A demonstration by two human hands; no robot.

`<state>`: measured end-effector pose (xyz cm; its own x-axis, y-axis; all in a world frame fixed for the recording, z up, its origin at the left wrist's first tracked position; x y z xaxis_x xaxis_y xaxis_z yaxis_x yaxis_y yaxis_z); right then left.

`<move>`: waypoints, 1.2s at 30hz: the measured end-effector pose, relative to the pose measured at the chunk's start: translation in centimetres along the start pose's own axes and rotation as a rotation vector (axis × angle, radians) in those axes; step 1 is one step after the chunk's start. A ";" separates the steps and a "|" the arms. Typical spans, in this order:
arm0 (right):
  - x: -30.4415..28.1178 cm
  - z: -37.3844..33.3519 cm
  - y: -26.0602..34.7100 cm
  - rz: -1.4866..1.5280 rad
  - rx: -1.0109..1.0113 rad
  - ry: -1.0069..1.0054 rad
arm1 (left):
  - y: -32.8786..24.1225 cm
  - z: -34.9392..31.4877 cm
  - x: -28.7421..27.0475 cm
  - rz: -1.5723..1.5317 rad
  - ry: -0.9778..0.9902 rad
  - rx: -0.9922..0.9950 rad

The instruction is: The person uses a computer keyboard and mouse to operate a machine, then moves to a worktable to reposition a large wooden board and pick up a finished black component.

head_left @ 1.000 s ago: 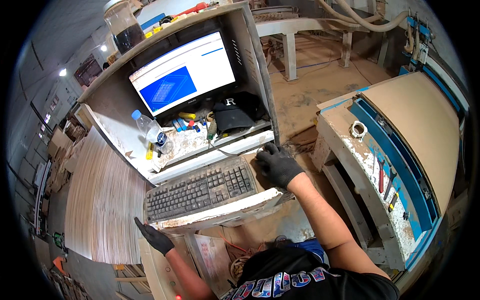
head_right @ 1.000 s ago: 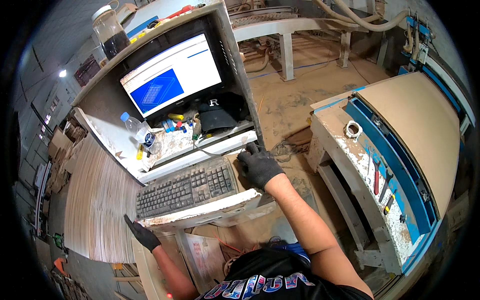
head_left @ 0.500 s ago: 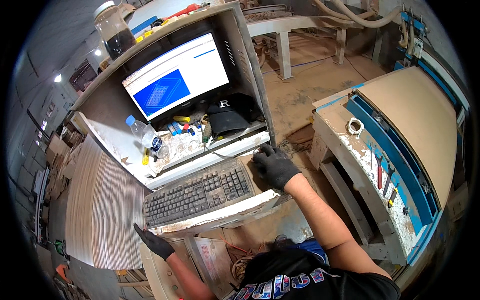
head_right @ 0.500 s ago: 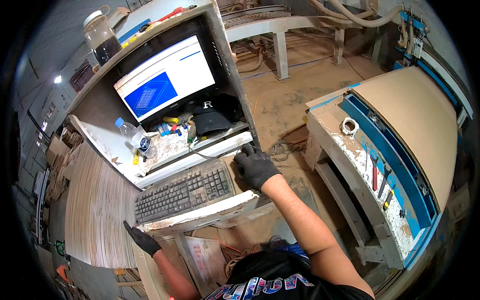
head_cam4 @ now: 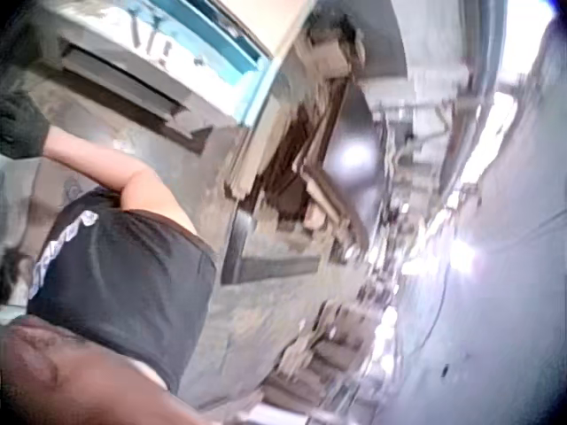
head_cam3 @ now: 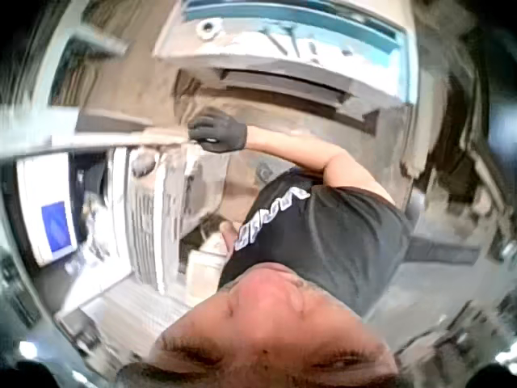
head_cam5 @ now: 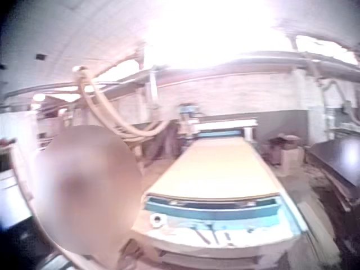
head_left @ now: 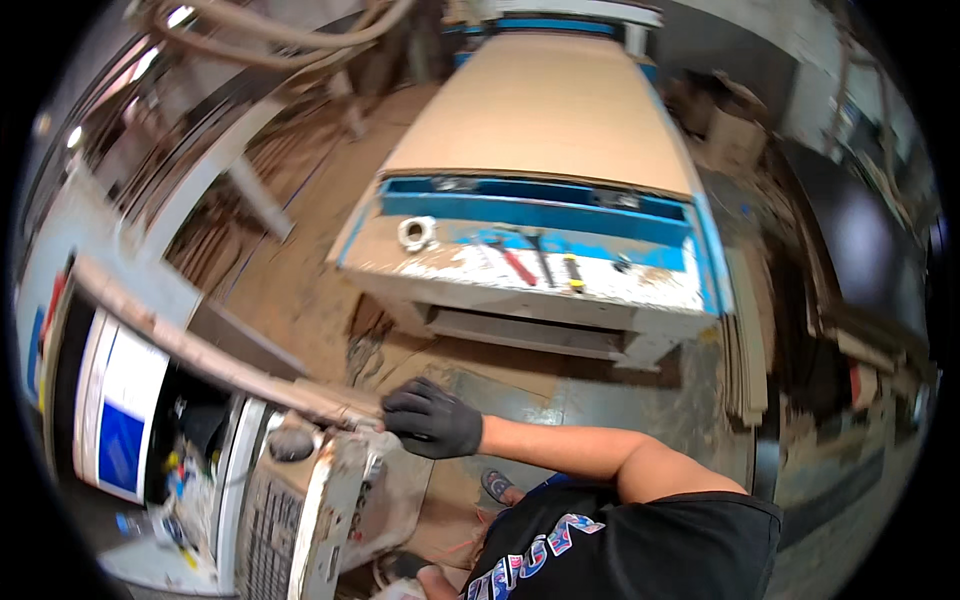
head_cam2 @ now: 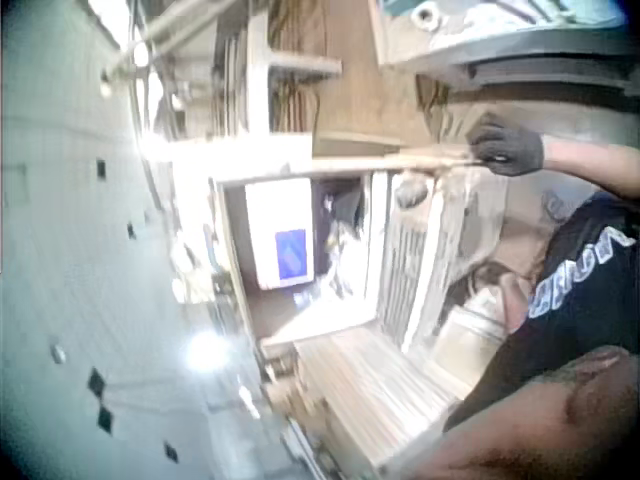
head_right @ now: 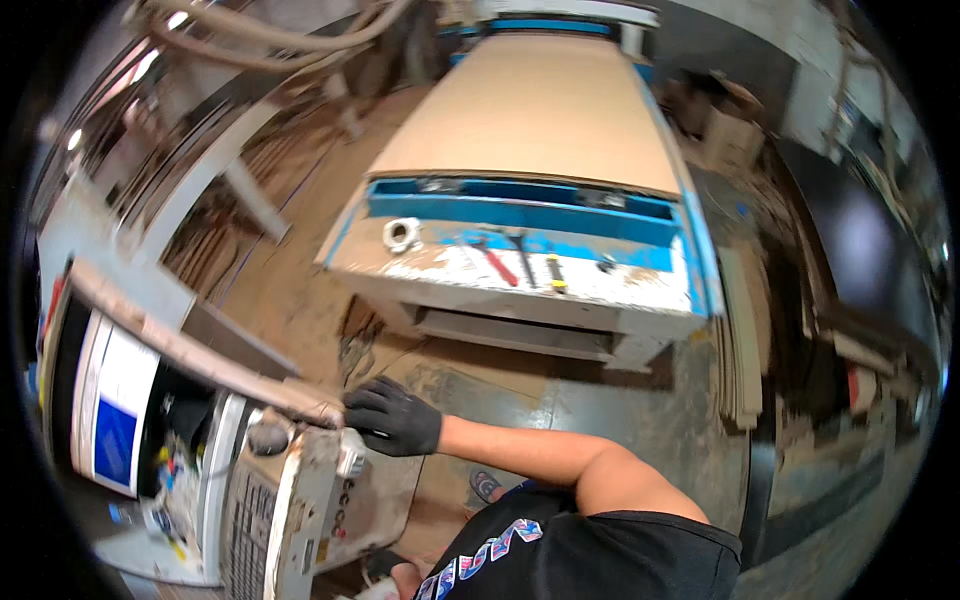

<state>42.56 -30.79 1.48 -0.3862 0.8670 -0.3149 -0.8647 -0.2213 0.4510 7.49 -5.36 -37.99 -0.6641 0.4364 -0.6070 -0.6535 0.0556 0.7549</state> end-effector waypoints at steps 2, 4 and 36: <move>-6.6 -6.5 -0.2 -0.171 0.099 -0.054 | -8.4 -1.7 -4.8 -1.271 0.355 0.547; -13.0 -13.0 1.2 -0.326 0.258 -0.092 | -11.9 -4.1 -12.4 -1.551 0.710 0.835; -87.1 -52.1 12.1 -0.950 1.089 -0.317 | -31.7 -53.4 -98.5 -1.480 -0.669 1.337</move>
<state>48.95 -132.28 -9.15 0.3822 0.5826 -0.7173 -0.0304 0.7837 0.6204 74.24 -98.11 -15.38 0.3826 -0.3658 -0.8484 0.3531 0.9065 -0.2316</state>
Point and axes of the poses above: each hand's wrist, its own z-axis towards the middle knuckle, its own x-axis out of the palm, y = z × x, the point moved 6 cm from there along z, towards the middle knuckle, and after that the axes turned 9 degrees about z, right-handed, at the moved point
